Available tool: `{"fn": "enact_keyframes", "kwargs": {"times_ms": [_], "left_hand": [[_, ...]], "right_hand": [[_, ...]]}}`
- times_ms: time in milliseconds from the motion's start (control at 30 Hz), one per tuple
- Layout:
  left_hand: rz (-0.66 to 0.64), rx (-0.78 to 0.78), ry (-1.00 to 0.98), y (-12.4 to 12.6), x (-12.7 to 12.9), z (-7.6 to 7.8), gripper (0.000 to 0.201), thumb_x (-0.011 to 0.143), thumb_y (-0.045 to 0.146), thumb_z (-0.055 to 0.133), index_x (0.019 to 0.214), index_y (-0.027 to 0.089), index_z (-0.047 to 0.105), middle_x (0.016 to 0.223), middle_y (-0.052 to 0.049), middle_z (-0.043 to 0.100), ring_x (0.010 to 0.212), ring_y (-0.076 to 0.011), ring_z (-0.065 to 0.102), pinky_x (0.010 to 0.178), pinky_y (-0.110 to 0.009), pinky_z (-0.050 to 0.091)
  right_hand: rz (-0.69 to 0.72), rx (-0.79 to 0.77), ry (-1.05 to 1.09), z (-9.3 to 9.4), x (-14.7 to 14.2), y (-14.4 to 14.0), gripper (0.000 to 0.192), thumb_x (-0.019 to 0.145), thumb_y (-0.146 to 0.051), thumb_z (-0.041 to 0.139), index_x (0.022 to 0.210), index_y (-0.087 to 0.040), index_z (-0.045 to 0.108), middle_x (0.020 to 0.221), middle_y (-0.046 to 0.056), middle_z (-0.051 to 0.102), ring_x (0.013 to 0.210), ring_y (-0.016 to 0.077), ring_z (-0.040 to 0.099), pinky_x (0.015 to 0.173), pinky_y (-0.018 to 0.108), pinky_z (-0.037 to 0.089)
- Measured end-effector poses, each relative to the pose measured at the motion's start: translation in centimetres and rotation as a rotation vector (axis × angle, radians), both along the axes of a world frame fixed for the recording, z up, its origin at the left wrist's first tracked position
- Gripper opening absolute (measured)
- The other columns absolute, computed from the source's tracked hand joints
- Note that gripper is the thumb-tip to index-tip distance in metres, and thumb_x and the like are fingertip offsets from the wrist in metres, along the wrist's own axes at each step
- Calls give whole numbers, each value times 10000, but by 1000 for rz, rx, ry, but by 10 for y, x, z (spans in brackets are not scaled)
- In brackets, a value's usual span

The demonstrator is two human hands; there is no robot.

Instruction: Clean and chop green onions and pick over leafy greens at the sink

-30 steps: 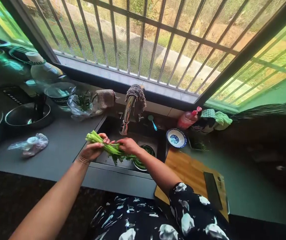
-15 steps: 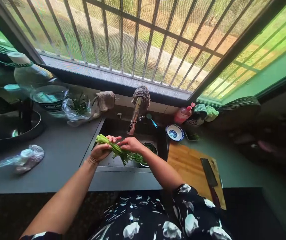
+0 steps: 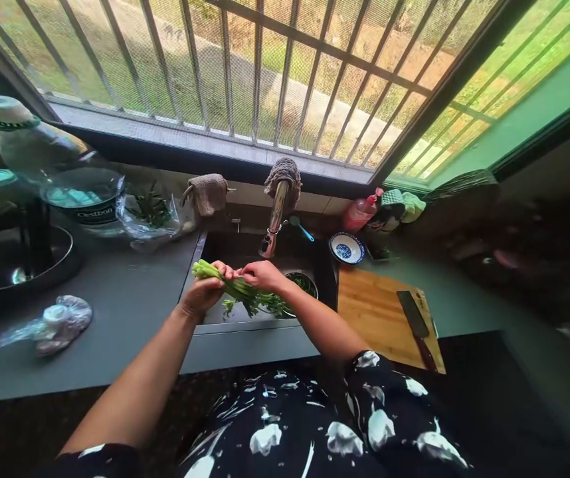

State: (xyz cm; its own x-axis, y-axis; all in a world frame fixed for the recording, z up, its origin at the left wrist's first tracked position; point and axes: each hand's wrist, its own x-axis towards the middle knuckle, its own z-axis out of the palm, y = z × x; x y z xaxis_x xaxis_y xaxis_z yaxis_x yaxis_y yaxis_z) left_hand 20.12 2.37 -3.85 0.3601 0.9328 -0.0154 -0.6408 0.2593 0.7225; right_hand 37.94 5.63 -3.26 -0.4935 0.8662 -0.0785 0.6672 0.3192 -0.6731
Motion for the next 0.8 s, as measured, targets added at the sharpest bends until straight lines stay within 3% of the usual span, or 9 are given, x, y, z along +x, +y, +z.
{"fn": "enact_keyframes", "kwargs": {"times_ms": [267, 400, 533, 667, 800], "left_hand": [[41, 61, 5, 1, 7, 0, 196, 525, 61, 620, 663, 192, 574, 635, 15, 532, 673, -139, 525, 946, -420, 413], [96, 39, -23, 4, 4, 1, 186, 530, 56, 618, 650, 187, 563, 619, 24, 507, 646, -123, 521, 990, -422, 399], [161, -42, -60, 10, -11, 5, 198, 523, 40, 587, 642, 191, 539, 616, 26, 494, 639, -119, 526, 984, -435, 425], [182, -132, -108, 15, -24, 9, 234, 502, 21, 557, 648, 193, 498, 605, 37, 470, 615, -109, 527, 968, -450, 449], [178, -166, -135, 18, -28, 11, 248, 497, 19, 561, 651, 194, 476, 599, 39, 466, 604, -106, 533, 957, -448, 466]], "right_hand": [[-204, -16, 114, -2, -12, -3, 126, 753, -202, 543, 726, -166, 660, 722, -18, 658, 646, 98, 512, 586, 188, 348], [-353, -68, 132, -9, 2, 3, 106, 724, -199, 553, 712, -148, 645, 615, -30, 580, 604, 96, 468, 571, 194, 336], [-316, -222, 262, -11, 44, 5, 144, 744, -196, 526, 794, -139, 649, 645, -37, 564, 592, 80, 460, 571, 184, 348], [-296, -253, 276, -10, 84, 2, 178, 707, -242, 623, 833, -130, 681, 664, -29, 570, 589, 75, 455, 569, 186, 347], [-155, -171, 146, -11, 89, -1, 282, 735, -233, 635, 999, -168, 709, 669, -27, 579, 600, 84, 476, 610, 201, 362]]}}
